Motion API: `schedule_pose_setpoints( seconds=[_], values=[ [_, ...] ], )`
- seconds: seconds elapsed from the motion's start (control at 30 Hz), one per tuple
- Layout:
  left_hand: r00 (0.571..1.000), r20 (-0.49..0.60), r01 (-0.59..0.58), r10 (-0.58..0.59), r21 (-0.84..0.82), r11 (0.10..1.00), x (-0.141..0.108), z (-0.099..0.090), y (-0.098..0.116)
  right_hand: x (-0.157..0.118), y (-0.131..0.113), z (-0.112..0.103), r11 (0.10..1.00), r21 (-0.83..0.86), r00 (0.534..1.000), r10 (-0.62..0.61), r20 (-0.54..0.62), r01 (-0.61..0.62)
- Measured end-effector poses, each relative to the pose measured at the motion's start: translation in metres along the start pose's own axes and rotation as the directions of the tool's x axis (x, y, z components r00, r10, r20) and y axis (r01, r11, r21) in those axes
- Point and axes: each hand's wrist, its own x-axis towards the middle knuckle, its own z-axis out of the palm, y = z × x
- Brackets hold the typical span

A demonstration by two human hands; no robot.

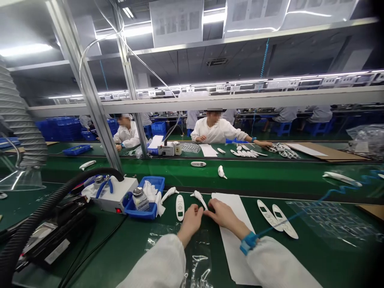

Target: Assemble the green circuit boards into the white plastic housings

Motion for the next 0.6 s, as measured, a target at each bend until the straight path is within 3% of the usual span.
schedule_pose_setpoints(
  seconds=[0.1,0.2,0.3,0.43,0.6],
  values=[
    [0.987,0.027,0.159,-0.157,-0.21,0.965,0.03,0.005,-0.003,0.008,-0.028,0.015,0.999,-0.051,1.0,-0.008,-0.015,0.007],
    [0.975,0.03,0.215,-0.218,-0.347,0.913,0.03,0.01,-0.001,-0.005,-0.049,0.012,0.994,-0.021,0.994,-0.104,-0.018,0.103],
    [0.984,0.015,0.168,-0.178,-0.425,0.889,0.004,0.004,0.003,-0.026,-0.06,-0.008,0.965,0.089,0.969,-0.242,-0.051,0.246],
    [0.98,0.129,0.193,-0.15,-0.459,0.867,-0.046,-0.012,0.011,-0.037,-0.066,-0.036,0.914,0.261,0.944,-0.265,-0.196,0.311],
    [0.975,0.175,0.205,-0.138,-0.457,0.866,-0.094,-0.022,0.021,-0.039,-0.087,-0.033,0.825,0.334,0.886,-0.387,-0.255,0.456]
  ],
)
